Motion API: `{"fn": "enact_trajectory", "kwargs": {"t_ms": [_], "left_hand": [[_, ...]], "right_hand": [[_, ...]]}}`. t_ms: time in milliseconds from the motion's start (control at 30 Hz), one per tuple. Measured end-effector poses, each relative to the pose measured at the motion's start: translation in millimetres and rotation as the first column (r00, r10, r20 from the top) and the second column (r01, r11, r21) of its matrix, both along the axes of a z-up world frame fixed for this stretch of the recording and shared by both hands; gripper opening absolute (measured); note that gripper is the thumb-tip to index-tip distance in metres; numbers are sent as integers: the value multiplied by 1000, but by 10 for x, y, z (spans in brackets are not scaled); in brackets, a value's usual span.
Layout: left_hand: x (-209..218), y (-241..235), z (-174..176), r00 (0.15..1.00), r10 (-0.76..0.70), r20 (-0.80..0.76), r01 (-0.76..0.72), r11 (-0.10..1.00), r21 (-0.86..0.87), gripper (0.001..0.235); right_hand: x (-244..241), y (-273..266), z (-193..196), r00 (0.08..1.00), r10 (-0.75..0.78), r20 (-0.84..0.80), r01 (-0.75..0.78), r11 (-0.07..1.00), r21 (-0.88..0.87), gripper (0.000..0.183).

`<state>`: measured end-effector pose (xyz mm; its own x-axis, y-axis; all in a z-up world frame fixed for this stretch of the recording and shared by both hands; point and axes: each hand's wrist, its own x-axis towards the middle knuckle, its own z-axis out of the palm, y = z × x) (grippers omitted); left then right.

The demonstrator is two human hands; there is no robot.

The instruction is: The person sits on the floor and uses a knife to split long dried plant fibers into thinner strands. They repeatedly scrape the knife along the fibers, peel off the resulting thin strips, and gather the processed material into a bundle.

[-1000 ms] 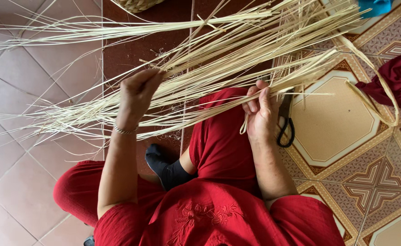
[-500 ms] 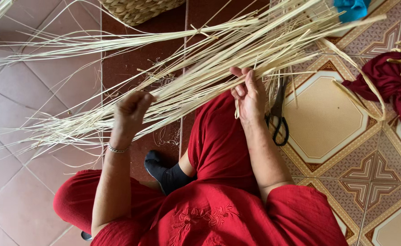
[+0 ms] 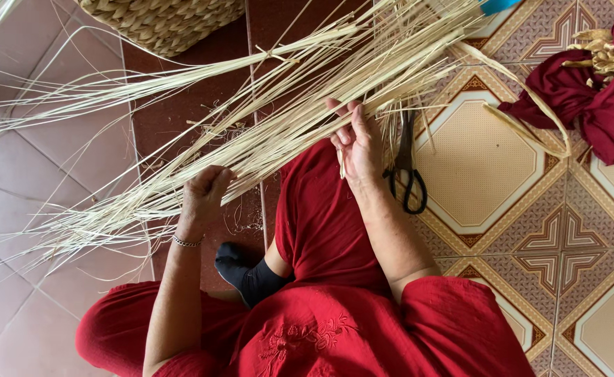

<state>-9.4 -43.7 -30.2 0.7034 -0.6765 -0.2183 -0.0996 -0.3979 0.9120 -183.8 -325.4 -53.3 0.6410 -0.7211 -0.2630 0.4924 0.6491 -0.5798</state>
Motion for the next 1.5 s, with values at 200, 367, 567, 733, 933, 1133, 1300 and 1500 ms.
{"fn": "enact_trajectory", "kwargs": {"t_ms": [200,367,567,733,933,1133,1300,1500], "left_hand": [[-65,19,18,991,-3,-134,-24,980,-196,11],[-121,80,-24,977,4,-211,-36,989,-146,14],[-148,159,-85,979,-76,-188,55,992,-115,13],[-150,183,-218,976,-38,-214,17,995,-101,13],[-156,225,-377,991,-31,-129,44,994,100,11],[-224,121,-223,995,-86,56,63,941,332,14],[-234,-76,133,853,-250,458,89,935,345,13],[-414,-662,486,749,-247,614,304,953,13,45]], "right_hand": [[-45,6,-77,999,-28,-22,30,996,79,38],[-56,-19,-140,1000,-13,-5,14,995,95,44],[-71,-103,-205,994,109,28,-110,993,35,38],[-97,-102,-122,981,150,125,-153,988,14,37],[-81,-80,41,986,151,66,-149,988,-36,38],[-117,-2,21,994,113,0,-111,980,-162,28],[-126,75,145,997,74,13,-70,983,-168,22],[-119,309,500,993,116,28,-110,980,-168,21]]}}
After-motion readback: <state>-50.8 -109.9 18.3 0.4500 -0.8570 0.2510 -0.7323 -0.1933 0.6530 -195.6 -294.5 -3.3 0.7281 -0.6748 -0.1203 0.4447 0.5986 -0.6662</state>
